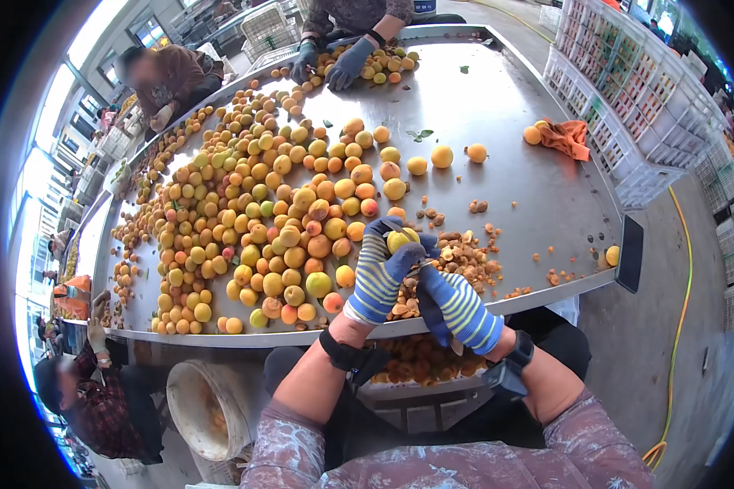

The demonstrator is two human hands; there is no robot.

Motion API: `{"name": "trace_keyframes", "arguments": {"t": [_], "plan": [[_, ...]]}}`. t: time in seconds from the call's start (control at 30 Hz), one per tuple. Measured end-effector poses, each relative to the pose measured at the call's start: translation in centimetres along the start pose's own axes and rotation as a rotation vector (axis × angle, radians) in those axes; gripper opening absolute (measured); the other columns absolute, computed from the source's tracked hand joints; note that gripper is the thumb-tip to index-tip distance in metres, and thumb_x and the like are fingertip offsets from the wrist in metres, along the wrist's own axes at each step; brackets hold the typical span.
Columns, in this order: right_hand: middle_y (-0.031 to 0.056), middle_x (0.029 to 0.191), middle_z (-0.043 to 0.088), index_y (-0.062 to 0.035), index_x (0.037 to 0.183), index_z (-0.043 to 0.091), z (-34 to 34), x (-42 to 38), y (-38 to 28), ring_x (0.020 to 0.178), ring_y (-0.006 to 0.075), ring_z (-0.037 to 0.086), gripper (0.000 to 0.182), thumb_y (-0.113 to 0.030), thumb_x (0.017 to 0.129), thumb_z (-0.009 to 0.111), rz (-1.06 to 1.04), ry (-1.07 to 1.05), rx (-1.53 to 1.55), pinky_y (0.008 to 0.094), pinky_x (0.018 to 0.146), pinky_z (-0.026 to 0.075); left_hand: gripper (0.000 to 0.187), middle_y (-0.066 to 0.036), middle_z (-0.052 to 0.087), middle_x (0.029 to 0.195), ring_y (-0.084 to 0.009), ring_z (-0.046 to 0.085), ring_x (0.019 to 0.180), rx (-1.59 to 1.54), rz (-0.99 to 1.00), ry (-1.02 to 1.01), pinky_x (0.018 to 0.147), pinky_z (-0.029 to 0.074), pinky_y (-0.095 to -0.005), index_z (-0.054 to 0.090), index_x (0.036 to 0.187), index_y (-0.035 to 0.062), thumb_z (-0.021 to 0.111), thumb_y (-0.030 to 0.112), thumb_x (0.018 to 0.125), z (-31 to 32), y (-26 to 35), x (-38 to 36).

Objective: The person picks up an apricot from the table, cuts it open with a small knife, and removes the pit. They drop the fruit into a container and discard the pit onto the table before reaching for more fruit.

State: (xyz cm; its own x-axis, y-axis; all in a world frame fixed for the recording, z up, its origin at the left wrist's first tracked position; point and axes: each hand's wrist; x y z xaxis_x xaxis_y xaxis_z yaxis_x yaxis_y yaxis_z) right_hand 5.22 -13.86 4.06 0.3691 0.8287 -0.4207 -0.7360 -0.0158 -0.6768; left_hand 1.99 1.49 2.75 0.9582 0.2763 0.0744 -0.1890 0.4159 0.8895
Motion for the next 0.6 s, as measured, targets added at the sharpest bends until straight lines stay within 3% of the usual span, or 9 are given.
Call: {"name": "trace_keyframes", "arguments": {"t": [0.07,0.17,0.23,0.3,0.43,0.47,0.5,0.57,0.6], "plan": [[-0.0015,0.061,0.053,-0.0055,0.085,0.061,-0.5,1.7,1.6,0.051,0.0059,0.048,0.038,-0.038,0.099,0.048,-0.621,0.233,-0.586,0.0229,0.044,0.037,0.030,-0.019,0.059,0.118,-0.0254,0.062,0.105,-0.059,0.038,-0.046,0.092,0.051,-0.0348,0.039,0.110,0.0077,0.061,0.004,0.089,-0.1,-0.1,0.4],[-0.0031,0.066,0.054,-0.0012,0.094,0.063,-0.3,1.2,0.4,0.059,0.0035,0.048,0.032,-0.031,0.098,0.052,-0.730,0.448,-0.537,0.0221,0.050,0.038,0.032,-0.019,0.055,0.124,-0.0257,0.058,0.112,-0.073,0.062,0.044,0.096,0.049,-0.0340,0.039,0.111,0.0076,0.061,0.002,0.088,0.0,-0.3,0.2],[-0.0056,0.068,0.054,-0.0009,0.093,0.062,-1.2,1.3,-0.7,0.062,0.0004,0.046,0.033,-0.033,0.097,0.055,-0.567,0.406,-0.212,0.0198,0.052,0.038,0.038,-0.019,0.050,0.131,-0.0254,0.053,0.120,-0.128,0.059,0.021,0.099,0.047,-0.0338,0.040,0.112,0.0073,0.064,-0.002,0.085,-0.2,-0.4,0.0],[-0.0054,0.070,0.055,-0.0014,0.096,0.062,-1.4,1.3,-1.5,0.062,0.0001,0.045,0.033,-0.033,0.097,0.054,-0.597,0.416,-0.399,0.0191,0.052,0.038,0.045,-0.019,0.046,0.136,-0.0241,0.049,0.124,0.127,0.101,-0.044,0.101,0.045,-0.0344,0.040,0.114,0.0073,0.067,-0.006,0.081,0.4,-0.3,-0.5],[-0.0054,0.072,0.056,-0.0014,0.099,0.063,-1.0,1.9,-1.2,0.062,-0.0001,0.044,0.032,-0.032,0.098,0.054,-0.663,0.341,-0.243,0.0190,0.051,0.037,0.048,-0.017,0.044,0.140,-0.0223,0.050,0.123,0.143,0.114,-0.150,0.099,0.045,-0.0332,0.044,0.117,0.0102,0.067,-0.007,0.079,0.6,-0.5,-0.8],[-0.0056,0.072,0.056,-0.0012,0.101,0.063,-1.2,1.6,-1.4,0.062,-0.0002,0.044,0.032,-0.032,0.098,0.054,-0.636,0.358,-0.300,0.0186,0.051,0.037,0.045,-0.017,0.050,0.134,-0.0220,0.060,0.108,0.078,0.105,-0.110,0.090,0.051,-0.0311,0.045,0.120,0.0104,0.069,0.003,0.082,0.5,-0.7,-0.6],[-0.0057,0.073,0.056,-0.0010,0.103,0.063,-1.3,1.3,-1.5,0.062,-0.0003,0.043,0.032,-0.031,0.098,0.054,-0.609,0.372,-0.357,0.0182,0.051,0.036,0.045,-0.017,0.050,0.134,-0.0220,0.060,0.108,0.081,0.110,-0.104,0.090,0.051,-0.0311,0.045,0.120,0.0104,0.069,0.003,0.082,0.0,-0.5,-0.5],[-0.0066,0.071,0.054,-0.0019,0.101,0.062,-1.1,0.7,-1.7,0.061,-0.0009,0.043,0.031,-0.031,0.098,0.054,-0.597,0.355,-0.377,0.0171,0.050,0.035,0.042,-0.017,0.058,0.122,-0.0208,0.065,0.086,-0.094,-0.032,-0.053,0.077,0.055,-0.0292,0.046,0.120,0.0122,0.069,0.017,0.086,-1.1,0.2,-0.2],[-0.0070,0.070,0.053,-0.0026,0.101,0.061,-0.9,0.4,-1.8,0.060,-0.0010,0.043,0.030,-0.031,0.098,0.054,-0.522,0.347,-0.310,0.0168,0.050,0.035,0.041,-0.016,0.062,0.111,-0.0182,0.062,0.070,-0.159,-0.095,-0.008,0.062,0.052,-0.0255,0.047,0.121,0.0139,0.065,0.033,0.090,-1.7,-0.1,-0.1]]}}
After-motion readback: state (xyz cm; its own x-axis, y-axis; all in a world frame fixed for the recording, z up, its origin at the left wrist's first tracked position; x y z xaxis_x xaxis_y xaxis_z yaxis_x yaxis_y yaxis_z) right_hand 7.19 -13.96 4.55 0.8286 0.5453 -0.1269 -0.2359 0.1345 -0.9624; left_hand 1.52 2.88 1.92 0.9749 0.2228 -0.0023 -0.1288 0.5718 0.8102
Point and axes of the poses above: each hand's wrist, its own x-axis towards the middle knuckle, its own z-axis out of the palm, y = z × x
